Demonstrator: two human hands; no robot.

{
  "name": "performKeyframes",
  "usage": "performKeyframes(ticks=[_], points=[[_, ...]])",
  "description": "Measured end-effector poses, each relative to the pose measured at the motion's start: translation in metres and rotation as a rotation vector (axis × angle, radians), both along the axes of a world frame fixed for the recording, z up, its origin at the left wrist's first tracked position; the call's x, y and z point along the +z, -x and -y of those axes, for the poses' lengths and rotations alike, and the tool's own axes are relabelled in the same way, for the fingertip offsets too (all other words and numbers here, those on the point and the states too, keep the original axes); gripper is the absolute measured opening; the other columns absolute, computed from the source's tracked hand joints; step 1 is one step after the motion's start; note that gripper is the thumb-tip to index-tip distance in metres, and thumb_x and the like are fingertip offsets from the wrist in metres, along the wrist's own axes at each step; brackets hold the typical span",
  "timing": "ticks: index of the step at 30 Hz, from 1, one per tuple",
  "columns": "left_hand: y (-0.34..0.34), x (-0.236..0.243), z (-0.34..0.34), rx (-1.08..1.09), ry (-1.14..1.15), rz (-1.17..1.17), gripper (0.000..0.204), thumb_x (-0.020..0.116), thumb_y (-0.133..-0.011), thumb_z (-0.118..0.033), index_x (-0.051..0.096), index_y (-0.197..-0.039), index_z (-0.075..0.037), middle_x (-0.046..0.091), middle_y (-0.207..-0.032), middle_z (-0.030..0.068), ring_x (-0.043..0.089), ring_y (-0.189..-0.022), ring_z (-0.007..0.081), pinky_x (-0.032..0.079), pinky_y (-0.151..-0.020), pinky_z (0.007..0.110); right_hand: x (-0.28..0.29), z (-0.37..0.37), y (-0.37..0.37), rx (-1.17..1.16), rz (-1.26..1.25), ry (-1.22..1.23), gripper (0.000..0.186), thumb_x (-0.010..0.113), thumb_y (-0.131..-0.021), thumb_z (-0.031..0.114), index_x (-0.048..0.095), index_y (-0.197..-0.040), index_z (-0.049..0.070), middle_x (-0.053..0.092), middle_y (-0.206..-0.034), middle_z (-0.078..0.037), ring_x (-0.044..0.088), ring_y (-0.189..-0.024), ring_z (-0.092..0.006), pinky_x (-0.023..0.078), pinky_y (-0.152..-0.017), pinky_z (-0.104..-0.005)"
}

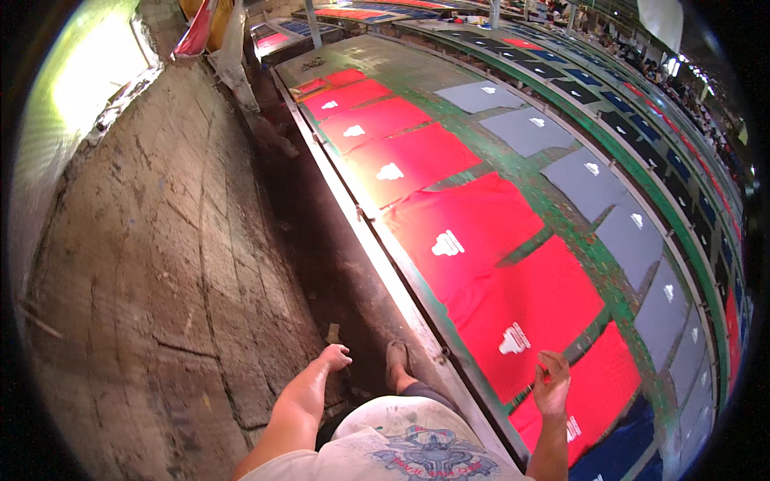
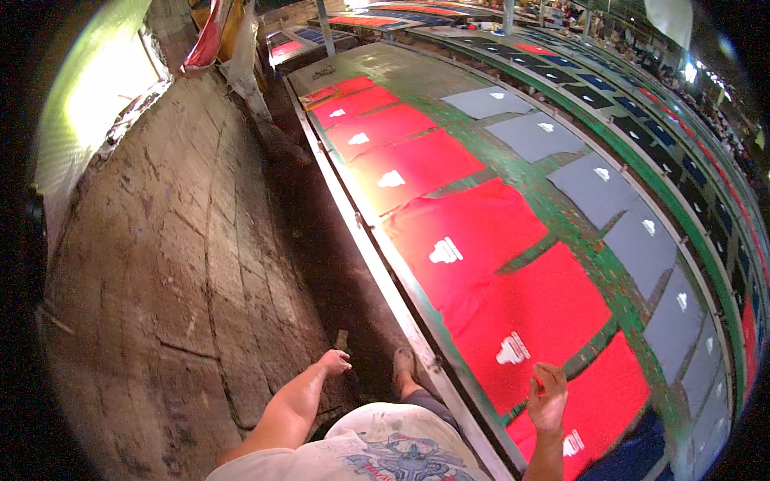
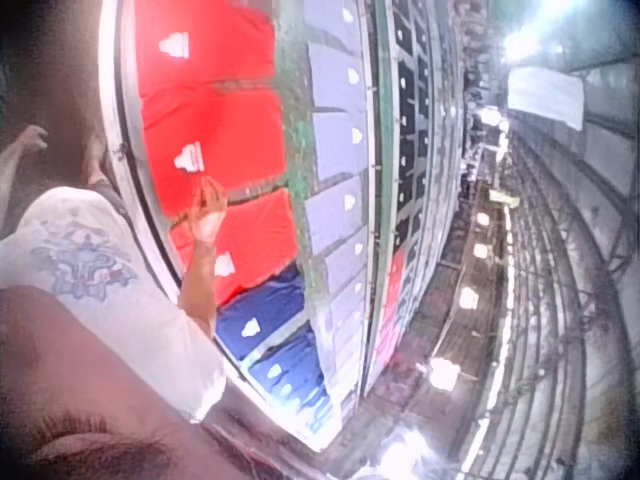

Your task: The person uses a wooden screen-printing frame and squeegee to apply white and red ink onto rows of t-shirts laid out on a long table. They repeatedly align the frame, pull the squeegee across the screen, lift the frame, and move to the next shirt, alternating between red and blue shirts.

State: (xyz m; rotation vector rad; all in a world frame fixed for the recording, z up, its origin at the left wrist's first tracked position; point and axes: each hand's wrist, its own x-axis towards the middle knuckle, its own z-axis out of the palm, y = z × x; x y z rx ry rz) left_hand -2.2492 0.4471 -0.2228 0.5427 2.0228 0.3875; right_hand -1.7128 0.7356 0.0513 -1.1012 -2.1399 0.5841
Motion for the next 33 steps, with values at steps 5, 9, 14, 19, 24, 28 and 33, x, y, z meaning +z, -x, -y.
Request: performKeyframes(ticks=[5,9,14,19,24,28,33], points=[[0.086,0.003,-0.033,0.007,0.006,-0.114,0.059,0.089,-0.098,-0.012,0.069,-0.152,0.0,0.084,-0.12,0.0164,0.08,-0.107,0.0221,0.065,-0.092,0.038,-0.012,-0.073,0.108,0.111,0.008,-0.165,0.03,0.079,-0.087,-0.009,0.078,-0.116,0.0,0.076,-0.12,-0.02,0.073,-0.113,-0.0401,0.061,-0.098,-0.0505],[0.151,0.017,-0.058,0.047,0.114,-0.063,0.058,0.087,-0.097,-0.022,0.071,-0.151,-0.005,0.082,-0.134,0.0167,0.079,-0.122,0.0269,0.063,-0.106,0.039,-0.014,-0.116,0.189,0.167,-0.013,-0.161,0.032,0.08,-0.088,-0.009,0.077,-0.118,0.002,0.076,-0.121,-0.017,0.072,-0.113,-0.0401,0.061,-0.097,-0.0511],[0.22,0.042,-0.088,-0.052,0.057,-0.138,0.06,0.086,-0.099,-0.019,0.068,-0.154,-0.002,0.084,-0.125,0.0133,0.08,-0.111,0.0206,0.064,-0.095,0.036,0.0,-0.153,0.274,0.245,-0.062,-0.192,0.033,0.081,-0.087,-0.008,0.076,-0.117,0.003,0.075,-0.123,-0.016,0.072,-0.113,-0.0393,0.061,-0.097,-0.0511],[0.315,0.033,-0.131,-0.246,0.124,-0.262,0.062,0.088,-0.096,-0.027,0.071,-0.153,-0.008,0.081,-0.134,0.0168,0.077,-0.124,0.0252,0.061,-0.107,0.038,-0.001,-0.172,0.352,0.265,-0.062,-0.242,0.035,0.082,-0.086,-0.006,0.076,-0.119,0.005,0.076,-0.123,-0.014,0.072,-0.112,-0.0384,0.06,-0.097,-0.0505],[0.419,0.011,-0.184,-0.258,0.116,-0.288,0.061,0.088,-0.095,-0.031,0.074,-0.151,-0.011,0.082,-0.135,0.0173,0.079,-0.123,0.0276,0.062,-0.107,0.038,-0.012,-0.182,0.457,0.29,-0.062,-0.245,0.035,0.083,-0.085,-0.003,0.077,-0.117,0.006,0.076,-0.121,-0.013,0.073,-0.109,-0.0377,0.06,-0.095,-0.0501],[0.523,-0.019,-0.229,-0.283,0.062,-0.304,0.061,0.086,-0.094,-0.034,0.074,-0.149,-0.009,0.082,-0.134,0.0183,0.078,-0.125,0.0314,0.061,-0.112,0.038,-0.016,-0.204,0.566,0.315,-0.039,-0.281,0.032,0.082,-0.085,-0.004,0.077,-0.115,0.005,0.076,-0.12,-0.013,0.073,-0.109,-0.0371,0.061,-0.094,-0.0495],[0.654,-0.023,-0.26,-0.262,-0.077,-0.322,0.055,0.084,-0.093,-0.031,0.078,-0.142,-0.006,0.082,-0.132,0.0199,0.079,-0.123,0.0297,0.059,-0.113,0.035,-0.011,-0.237,0.702,0.308,-0.01,-0.247,0.032,0.084,-0.083,-0.004,0.078,-0.113,0.004,0.076,-0.121,-0.012,0.073,-0.109,-0.0372,0.061,-0.095,-0.0492]])
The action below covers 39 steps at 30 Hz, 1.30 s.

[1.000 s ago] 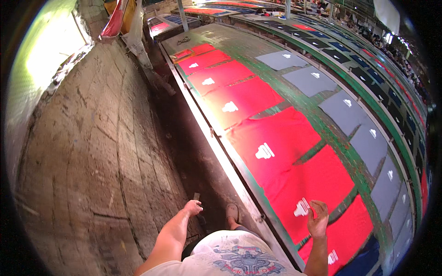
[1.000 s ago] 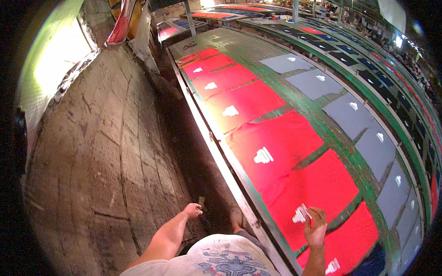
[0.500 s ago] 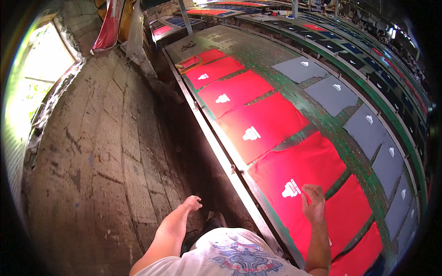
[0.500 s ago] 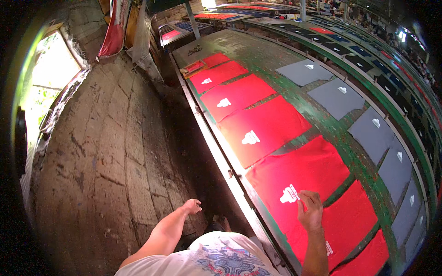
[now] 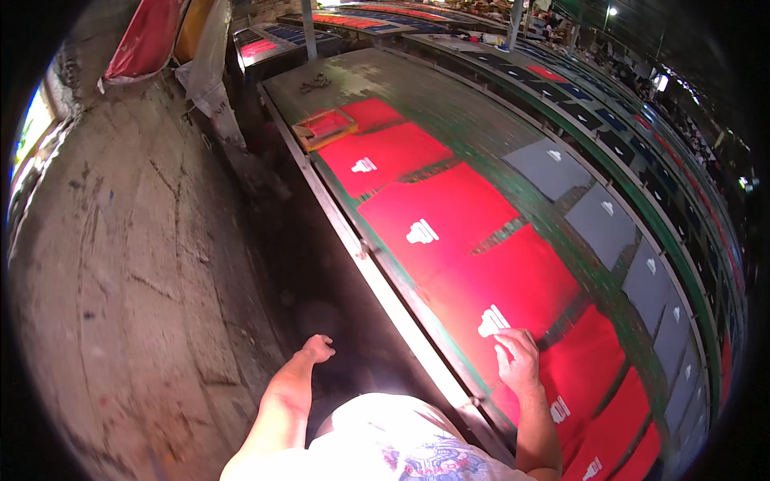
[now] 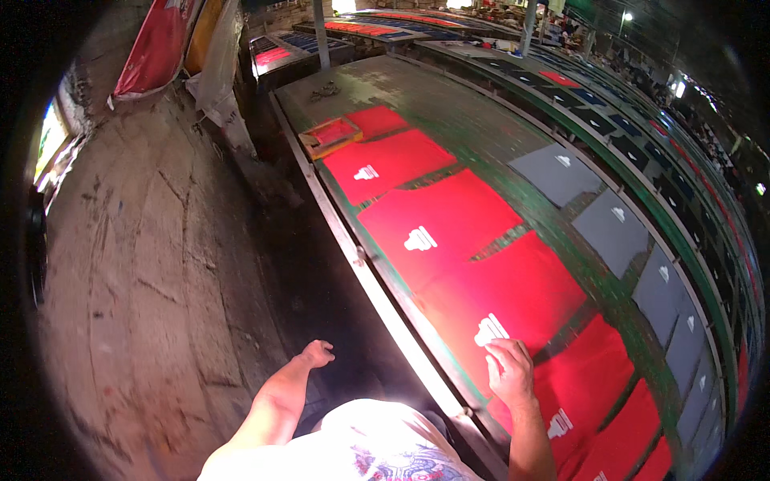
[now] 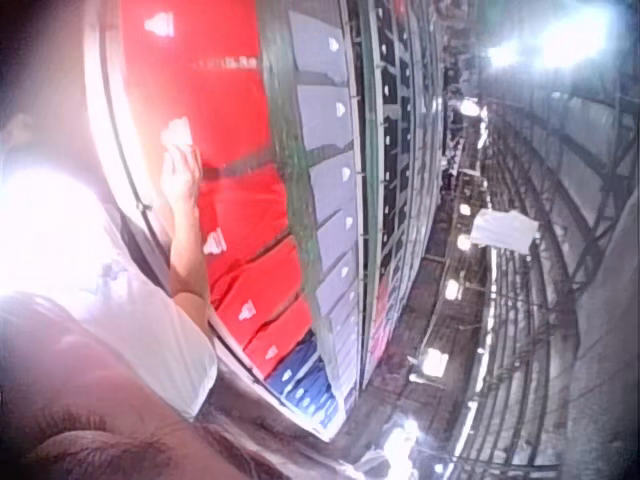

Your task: The person uses a wooden screen-printing frame and squeegee to apply white and red ink onto rows of t-shirts laid out on a long table. They repeatedly align the frame, pull the squeegee across the screen, lift the frame, and move to the next shirt, alternating between red and blue shirts.

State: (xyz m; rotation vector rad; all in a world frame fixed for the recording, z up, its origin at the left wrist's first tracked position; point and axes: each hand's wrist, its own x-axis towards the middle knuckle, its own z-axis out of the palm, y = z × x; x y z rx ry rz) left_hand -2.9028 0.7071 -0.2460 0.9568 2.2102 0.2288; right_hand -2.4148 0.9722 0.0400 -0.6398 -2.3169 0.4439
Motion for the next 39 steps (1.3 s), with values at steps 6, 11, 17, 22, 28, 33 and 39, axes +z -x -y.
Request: performKeyframes(ticks=[6,11,17,22,28,33,39], points=[[0.154,-0.005,-0.036,0.515,-0.393,0.105,0.032,0.076,-0.097,-0.006,0.079,-0.128,-0.002,0.083,-0.114,0.0186,0.081,-0.095,0.0267,0.065,-0.087,0.037,-0.005,-0.054,0.112,-0.068,0.1,0.005,0.034,0.085,-0.081,-0.003,0.078,-0.114,0.004,0.075,-0.123,-0.013,0.071,-0.112,-0.0379,0.06,-0.099,-0.0489],[0.288,0.008,-0.117,1.14,-0.956,0.331,0.029,0.055,-0.099,0.018,0.073,-0.114,0.001,0.074,-0.089,0.0073,0.067,-0.069,0.016,0.054,-0.058,0.029,-0.023,-0.119,0.174,-0.19,0.145,0.008,0.034,0.083,-0.084,-0.001,0.078,-0.118,0.003,0.075,-0.124,-0.016,0.07,-0.115,-0.0394,0.058,-0.102,-0.0497],[0.45,0.088,-0.234,1.063,-1.18,0.094,0.006,0.072,-0.105,0.001,0.075,-0.109,0.001,0.072,-0.09,0.0035,0.066,-0.076,0.0115,0.056,-0.069,0.028,-0.054,-0.209,0.277,-0.253,0.059,-0.053,0.034,0.079,-0.088,-0.001,0.075,-0.121,0.002,0.073,-0.127,-0.018,0.069,-0.116,-0.0415,0.057,-0.103,-0.051],[0.53,0.151,-0.334,0.841,-1.421,0.074,0.013,0.075,-0.108,-0.008,0.074,-0.097,-0.002,0.071,-0.085,0.0011,0.063,-0.074,0.009,0.051,-0.066,0.026,-0.06,-0.26,0.372,-0.201,0.038,-0.029,0.036,0.078,-0.09,-0.002,0.073,-0.125,0.004,0.072,-0.131,-0.018,0.068,-0.121,-0.0434,0.058,-0.105,-0.0524],[0.599,0.21,-0.439,0.498,-1.289,0.108,0.013,0.074,-0.109,-0.01,0.078,-0.103,0.001,0.074,-0.089,0.0016,0.069,-0.08,0.0122,0.058,-0.078,0.03,-0.03,-0.299,0.452,-0.231,0.104,-0.101,0.04,0.081,-0.088,-0.003,0.074,-0.127,0.003,0.072,-0.134,-0.019,0.068,-0.125,-0.0438,0.059,-0.106,-0.0526],[0.669,0.216,-0.526,0.023,-1.097,-0.184,0.029,0.076,-0.104,-0.004,0.079,-0.132,0.001,0.079,-0.115,0.0104,0.076,-0.102,0.0205,0.061,-0.094,0.035,-0.014,-0.321,0.538,-0.284,0.053,-0.095,0.04,0.082,-0.088,-0.003,0.076,-0.127,0.004,0.073,-0.135,-0.018,0.069,-0.125,-0.0423,0.06,-0.105,-0.0517],[0.753,0.192,-0.615,-0.518,-0.988,-0.347,0.039,0.076,-0.098,-0.009,0.078,-0.136,-0.002,0.071,-0.142,0.0226,0.064,-0.136,0.0442,0.049,-0.119,0.053,-0.023,-0.316,0.727,-0.219,-0.001,0.06,0.038,0.082,-0.087,-0.005,0.078,-0.124,0.004,0.075,-0.134,-0.016,0.069,-0.128,-0.0396,0.058,-0.107,-0.0503]])
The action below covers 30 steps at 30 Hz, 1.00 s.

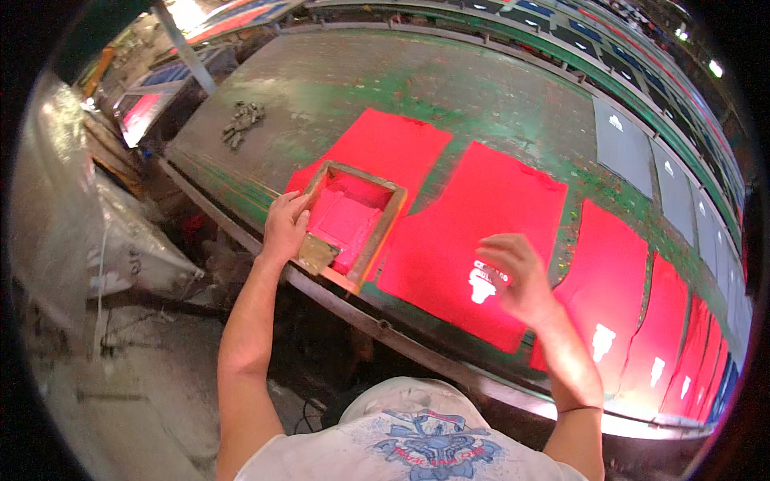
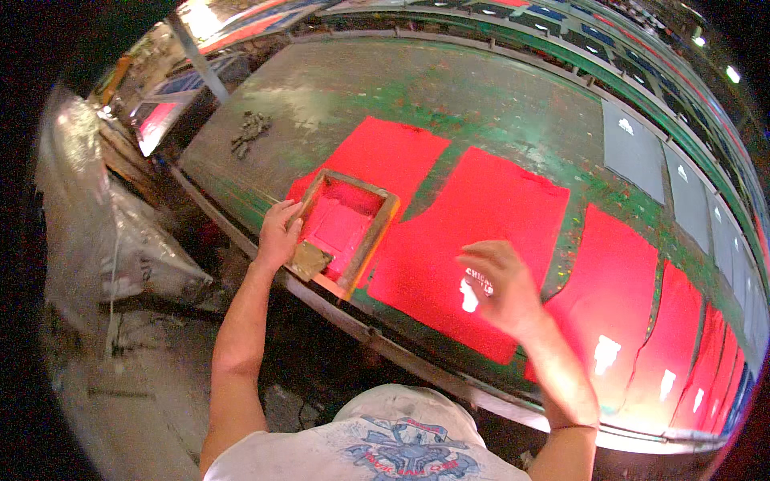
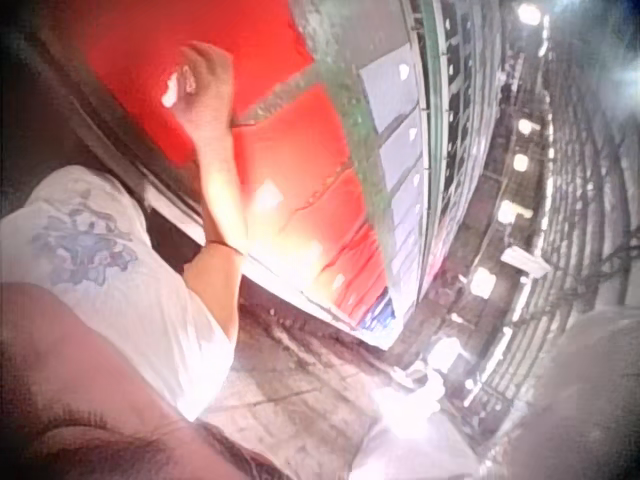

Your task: The person uses a wooden screen-printing frame and squeegee to apply white and red ink onto rows of t-shirts laid out on a long table. They repeatedly align the frame, pull the squeegee across the screen, lift the frame, and move to the next shirt, alternating between red and blue shirts.

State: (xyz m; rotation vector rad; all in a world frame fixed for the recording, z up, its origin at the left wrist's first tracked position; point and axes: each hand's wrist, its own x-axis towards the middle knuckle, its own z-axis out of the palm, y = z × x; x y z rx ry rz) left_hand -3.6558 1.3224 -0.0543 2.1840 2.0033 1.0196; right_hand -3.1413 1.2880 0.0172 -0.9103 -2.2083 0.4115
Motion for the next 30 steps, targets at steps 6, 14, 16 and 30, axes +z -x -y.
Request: performKeyframes(ticks=[6,14,16,30], points=[[0.059,-0.029,-0.049,-0.141,0.086,0.055,0.035,0.073,-0.101,-0.011,0.078,-0.134,-0.001,0.071,-0.143,0.0246,0.065,-0.135,0.0446,0.05,-0.117,0.053,-0.039,0.024,0.23,0.257,0.073,0.028,0.047,0.09,-0.086,0.019,0.076,-0.129,0.007,0.074,-0.138,-0.017,0.069,-0.132,-0.0397,0.057,-0.112,-0.0531],[0.083,-0.05,-0.053,-0.315,0.097,0.267,0.033,0.073,-0.099,-0.009,0.08,-0.13,-0.001,0.073,-0.135,0.0234,0.068,-0.128,0.0431,0.053,-0.112,0.052,-0.063,0.023,0.35,0.001,0.328,0.07,0.068,0.088,-0.079,0.017,0.068,-0.143,0.006,0.068,-0.135,-0.015,0.067,-0.125,-0.0368,0.056,-0.108,-0.0485],[0.083,-0.054,-0.052,-0.328,0.08,0.296,0.033,0.073,-0.099,-0.008,0.08,-0.131,-0.001,0.073,-0.135,0.0231,0.068,-0.129,0.043,0.053,-0.112,0.052,-0.058,0.015,0.354,-0.065,0.324,0.094,0.064,0.082,-0.081,0.009,0.068,-0.143,0.003,0.071,-0.134,-0.016,0.068,-0.123,-0.0381,0.057,-0.107,-0.0488],[0.075,-0.059,-0.055,-0.287,0.045,0.34,0.03,0.075,-0.095,-0.001,0.079,-0.125,0.0,0.071,-0.132,0.0229,0.067,-0.125,0.0442,0.053,-0.109,0.053,-0.049,-0.119,0.314,-0.398,0.192,0.199,0.042,0.068,-0.09,-0.007,0.076,-0.13,0.002,0.078,-0.119,-0.023,0.073,-0.115,-0.0442,0.059,-0.101,-0.053]])
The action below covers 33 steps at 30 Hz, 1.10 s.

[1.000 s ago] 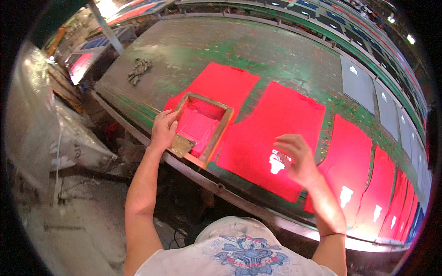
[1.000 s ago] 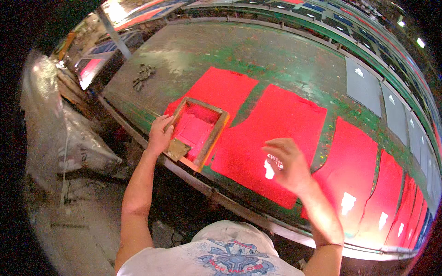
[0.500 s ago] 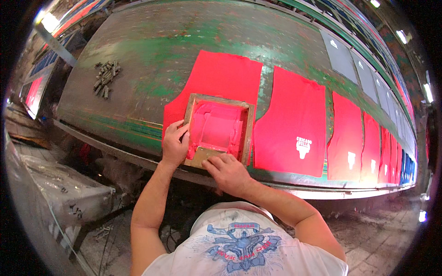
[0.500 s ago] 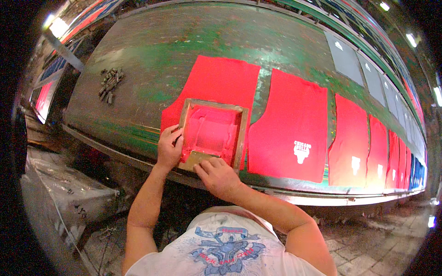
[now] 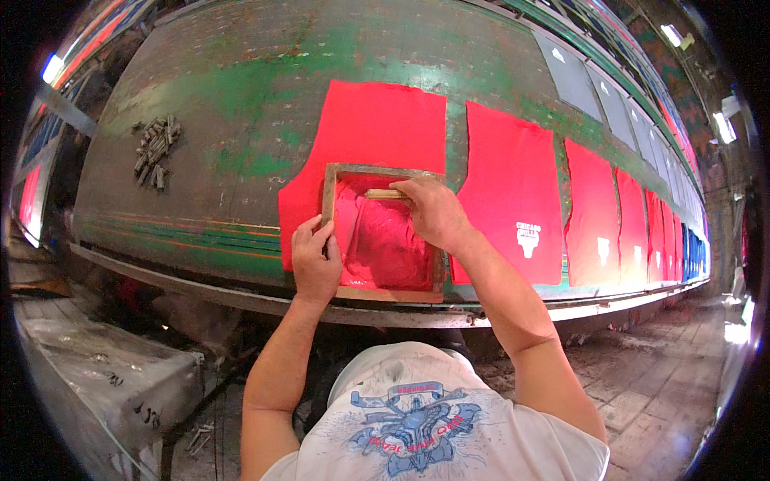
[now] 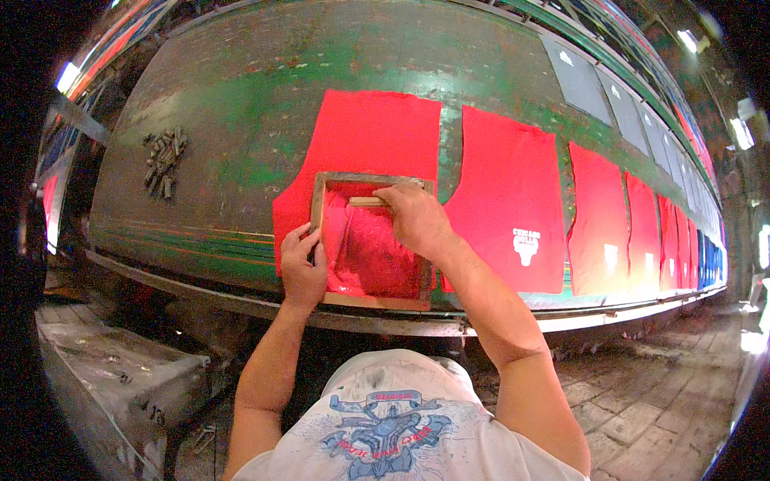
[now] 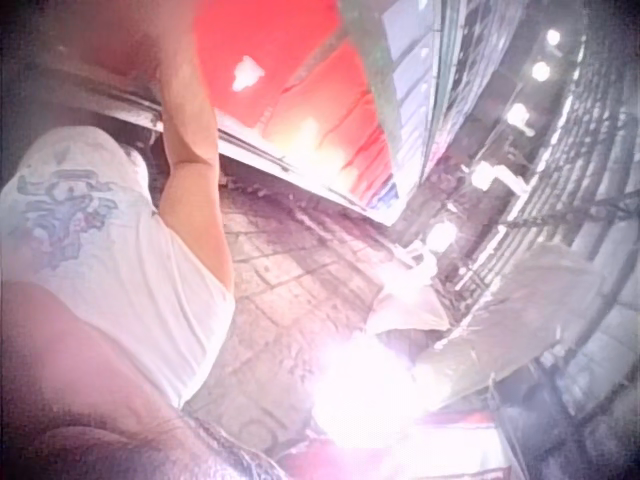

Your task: The person uses a wooden screen-printing frame and squeegee to apply white and red ink onto rows of t-shirts laid out on a long table. They repeatedly align the frame, pull the squeegee across the screen, lift the frame, and move to the next shirt, alternating between red and blue shirts.

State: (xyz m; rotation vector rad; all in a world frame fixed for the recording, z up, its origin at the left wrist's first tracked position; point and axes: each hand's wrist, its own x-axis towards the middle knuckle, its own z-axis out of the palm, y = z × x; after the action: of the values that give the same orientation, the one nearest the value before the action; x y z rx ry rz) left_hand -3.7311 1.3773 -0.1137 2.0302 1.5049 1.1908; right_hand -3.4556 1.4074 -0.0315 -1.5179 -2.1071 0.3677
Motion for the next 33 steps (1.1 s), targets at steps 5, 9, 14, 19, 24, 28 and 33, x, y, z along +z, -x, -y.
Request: performKeyframes(ticks=[5,9,14,19,24,28,33], points=[[0.001,0.001,0.0,-0.012,0.005,-0.002,0.031,0.075,-0.095,-0.001,0.079,-0.126,-0.001,0.071,-0.135,0.0238,0.067,-0.126,0.0447,0.053,-0.11,0.054,-0.004,0.019,0.011,0.039,0.09,-0.041,0.053,0.069,-0.084,-0.007,0.077,-0.134,0.008,0.079,-0.122,-0.018,0.073,-0.116,-0.041,0.058,-0.105,-0.0527],[0.002,0.002,0.0,-0.02,0.029,-0.012,0.033,0.074,-0.096,-0.001,0.08,-0.128,-0.001,0.072,-0.136,0.0244,0.068,-0.126,0.0449,0.052,-0.111,0.054,-0.006,0.021,0.017,-0.031,0.104,-0.048,0.06,0.069,-0.081,-0.005,0.075,-0.138,0.01,0.079,-0.123,-0.016,0.073,-0.114,-0.0401,0.058,-0.105,-0.0528],[0.001,0.003,0.001,-0.014,0.026,-0.014,0.033,0.074,-0.096,-0.001,0.079,-0.129,0.0,0.072,-0.137,0.0244,0.068,-0.127,0.0444,0.052,-0.111,0.053,-0.001,0.041,0.019,0.09,0.145,0.013,0.054,0.073,-0.083,0.002,0.076,-0.136,0.01,0.079,-0.124,-0.016,0.074,-0.115,-0.0384,0.058,-0.103,-0.05],[0.001,0.0,0.0,-0.018,0.012,-0.014,0.032,0.074,-0.097,-0.001,0.079,-0.129,0.0,0.072,-0.136,0.0245,0.068,-0.127,0.0443,0.052,-0.111,0.052,-0.004,0.095,0.036,0.171,0.157,0.001,0.048,0.08,-0.086,0.017,0.077,-0.133,0.01,0.077,-0.128,-0.014,0.074,-0.115,-0.036,0.058,-0.1,-0.0482],[0.003,-0.003,0.002,-0.02,0.067,0.06,0.037,0.075,-0.094,0.001,0.078,-0.131,0.0,0.073,-0.135,0.024,0.069,-0.128,0.0432,0.054,-0.111,0.052,-0.009,0.142,0.052,0.159,0.195,0.01,0.049,0.077,-0.089,0.018,0.075,-0.137,0.011,0.074,-0.132,-0.014,0.071,-0.12,-0.035,0.058,-0.102,-0.0476],[0.006,-0.001,0.005,-0.044,0.104,0.068,0.045,0.078,-0.09,0.002,0.076,-0.135,-0.001,0.074,-0.136,0.0232,0.069,-0.13,0.0416,0.054,-0.113,0.05,-0.007,0.148,0.052,0.181,0.137,0.04,0.05,0.08,-0.088,0.022,0.075,-0.137,0.011,0.073,-0.132,-0.015,0.069,-0.123,-0.0354,0.055,-0.106,-0.0498],[0.009,-0.002,0.007,-0.031,0.187,0.079,0.049,0.079,-0.087,0.004,0.076,-0.136,-0.002,0.074,-0.138,0.0225,0.069,-0.133,0.0392,0.055,-0.115,0.049,0.006,0.105,0.023,0.224,0.001,0.04,0.045,0.083,-0.093,0.026,0.076,-0.134,0.008,0.075,-0.126,-0.016,0.069,-0.121,-0.0362,0.052,-0.109,-0.0548]])
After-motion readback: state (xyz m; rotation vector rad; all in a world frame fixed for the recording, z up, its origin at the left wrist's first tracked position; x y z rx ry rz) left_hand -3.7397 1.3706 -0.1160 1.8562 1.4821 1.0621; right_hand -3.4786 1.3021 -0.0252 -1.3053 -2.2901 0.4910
